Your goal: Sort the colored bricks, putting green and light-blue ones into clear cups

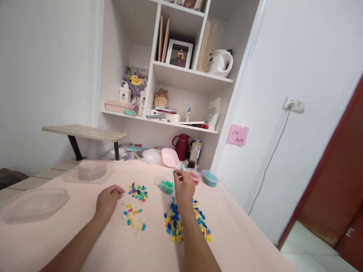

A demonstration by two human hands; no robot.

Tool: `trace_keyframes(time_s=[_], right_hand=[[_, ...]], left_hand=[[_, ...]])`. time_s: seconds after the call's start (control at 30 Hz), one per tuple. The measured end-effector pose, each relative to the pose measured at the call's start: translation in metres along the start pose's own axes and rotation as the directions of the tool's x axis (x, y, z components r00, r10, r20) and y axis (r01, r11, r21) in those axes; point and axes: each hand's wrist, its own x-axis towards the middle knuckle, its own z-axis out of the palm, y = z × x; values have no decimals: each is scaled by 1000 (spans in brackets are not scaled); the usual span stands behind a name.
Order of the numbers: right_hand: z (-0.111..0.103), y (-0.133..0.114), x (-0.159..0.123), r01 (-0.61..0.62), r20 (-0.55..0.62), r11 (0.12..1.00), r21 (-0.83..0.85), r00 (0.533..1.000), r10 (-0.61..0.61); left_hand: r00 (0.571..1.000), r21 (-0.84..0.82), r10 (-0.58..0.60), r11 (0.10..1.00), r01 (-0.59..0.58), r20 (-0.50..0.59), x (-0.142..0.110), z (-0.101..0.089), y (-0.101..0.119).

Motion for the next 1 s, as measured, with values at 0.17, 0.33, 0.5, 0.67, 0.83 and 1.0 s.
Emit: trace_keyframes(time_s=[0.17, 0.33, 0.5, 0.67, 0.83, 1.0], right_hand=[[8, 17, 0, -36, 59, 999, -23, 998, 37], [8, 10, -4, -31, 189, 999, -22, 981, 34], [14, -19, -24, 119, 486, 990, 75, 863, -140], [24, -40, -44, 219, 742, 972, 79, 639, -204], [29, -46, -47, 228, 761, 974, -15, 634, -137], [34, -41, -49, 156, 712, 987, 49, 687, -144]], left_hand=[[1000, 17, 8, 1000, -8, 13, 0, 0, 1], [1000, 22, 12, 1000, -13, 17, -2, -2, 5], [1000, 20, 8, 1000, -9, 23, -4, -2, 5], [999, 25, 14, 1000, -15, 28, -5, -2, 6], [999, 35, 10, 999, -11, 30, -4, -2, 5], [999, 38, -1, 999, 0, 39, -1, -3, 4]])
